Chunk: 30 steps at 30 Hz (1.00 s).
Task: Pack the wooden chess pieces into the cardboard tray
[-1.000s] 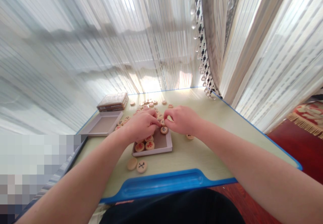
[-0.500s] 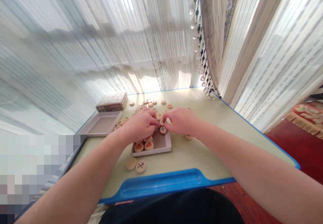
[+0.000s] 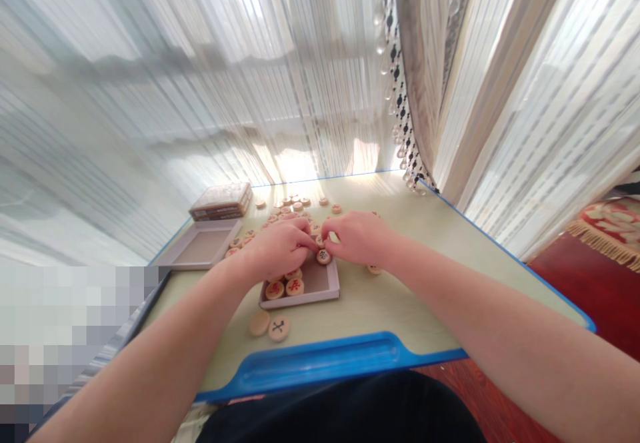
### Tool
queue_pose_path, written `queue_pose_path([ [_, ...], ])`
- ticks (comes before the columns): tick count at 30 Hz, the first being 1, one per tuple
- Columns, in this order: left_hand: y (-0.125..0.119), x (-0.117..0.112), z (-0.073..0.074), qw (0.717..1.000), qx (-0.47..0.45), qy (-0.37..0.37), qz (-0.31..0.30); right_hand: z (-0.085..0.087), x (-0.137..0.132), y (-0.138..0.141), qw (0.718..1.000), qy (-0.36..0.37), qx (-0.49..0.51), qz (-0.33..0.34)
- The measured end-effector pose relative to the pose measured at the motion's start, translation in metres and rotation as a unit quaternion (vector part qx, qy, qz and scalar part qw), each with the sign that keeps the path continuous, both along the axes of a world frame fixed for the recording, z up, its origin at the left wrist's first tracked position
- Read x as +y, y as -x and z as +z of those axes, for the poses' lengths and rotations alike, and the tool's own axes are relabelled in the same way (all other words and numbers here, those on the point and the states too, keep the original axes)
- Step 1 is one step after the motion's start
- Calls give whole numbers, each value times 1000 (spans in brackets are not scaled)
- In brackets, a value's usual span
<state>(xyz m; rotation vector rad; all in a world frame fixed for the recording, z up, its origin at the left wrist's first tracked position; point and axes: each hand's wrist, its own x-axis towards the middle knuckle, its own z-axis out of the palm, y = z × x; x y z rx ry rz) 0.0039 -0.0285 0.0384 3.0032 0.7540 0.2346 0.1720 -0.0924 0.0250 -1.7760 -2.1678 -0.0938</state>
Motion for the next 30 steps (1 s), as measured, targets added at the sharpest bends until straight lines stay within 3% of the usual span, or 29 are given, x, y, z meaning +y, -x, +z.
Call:
queue_pose_path([
  [10,0,-2,1,1000,6,3,8,5,-9,-1,997,11,-19,72],
  [30,-2,-2,1,1000,14,24,-3,5,-11,1,996,10,-42,79],
])
